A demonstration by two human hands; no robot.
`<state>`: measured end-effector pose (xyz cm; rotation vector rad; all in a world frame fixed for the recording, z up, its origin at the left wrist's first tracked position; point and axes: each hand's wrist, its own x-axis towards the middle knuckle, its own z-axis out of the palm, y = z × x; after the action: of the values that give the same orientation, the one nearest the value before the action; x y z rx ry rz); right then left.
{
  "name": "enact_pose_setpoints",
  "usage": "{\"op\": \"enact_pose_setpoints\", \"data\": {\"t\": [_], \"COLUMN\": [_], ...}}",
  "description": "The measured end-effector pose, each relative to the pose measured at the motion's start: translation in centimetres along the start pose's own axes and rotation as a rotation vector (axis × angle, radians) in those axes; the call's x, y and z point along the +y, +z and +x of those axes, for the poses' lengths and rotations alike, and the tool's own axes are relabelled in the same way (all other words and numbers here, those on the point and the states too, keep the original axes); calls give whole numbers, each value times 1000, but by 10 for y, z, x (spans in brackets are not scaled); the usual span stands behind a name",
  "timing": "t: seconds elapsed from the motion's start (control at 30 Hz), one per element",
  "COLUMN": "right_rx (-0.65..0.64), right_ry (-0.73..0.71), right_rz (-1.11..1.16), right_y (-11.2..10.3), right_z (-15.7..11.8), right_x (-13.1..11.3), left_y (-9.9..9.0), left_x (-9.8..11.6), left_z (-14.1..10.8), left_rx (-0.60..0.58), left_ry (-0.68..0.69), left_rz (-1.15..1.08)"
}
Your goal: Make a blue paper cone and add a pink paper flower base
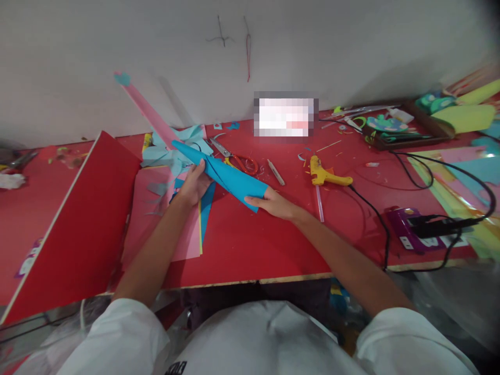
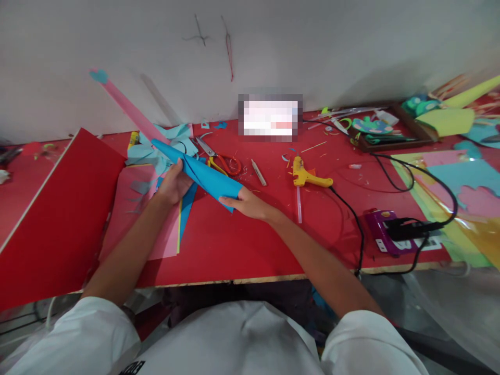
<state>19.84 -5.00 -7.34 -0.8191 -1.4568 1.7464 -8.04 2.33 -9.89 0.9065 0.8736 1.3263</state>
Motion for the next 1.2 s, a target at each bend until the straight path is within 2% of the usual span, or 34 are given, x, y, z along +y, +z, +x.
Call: {"op": "enact_pose_setpoints", "data": {"t": [0.17, 0.27, 0.47, 0.6, 0.77, 0.97, 1.2], "right_rx": [104, 166, 128, 150, 123, 153, 86], "right_ry": [35, 76, 18, 55, 92, 125, 151], "right_rz": [135, 202, 275, 254, 260, 287, 270], "right_y": [-2, -2, 0, 1, 5, 7, 7], "right_z": [4, 6, 8, 5, 2, 2, -3], "right_x": [6, 8, -1, -2, -1, -4, -12], "left_y": [1, 1, -3, -4, -6, -5, 1], "left_x": [6, 6, -1, -4, -6, -5, -2], "left_z": [-4, -4, 2, 3, 3, 3, -3], "left_rx": [-108, -88, 12, 33, 24, 25, -35], "left_ry": [28, 53, 62, 70, 63, 43, 40], "left_rz": [-2, -7, -30, -25, -5, -1, 36]}}
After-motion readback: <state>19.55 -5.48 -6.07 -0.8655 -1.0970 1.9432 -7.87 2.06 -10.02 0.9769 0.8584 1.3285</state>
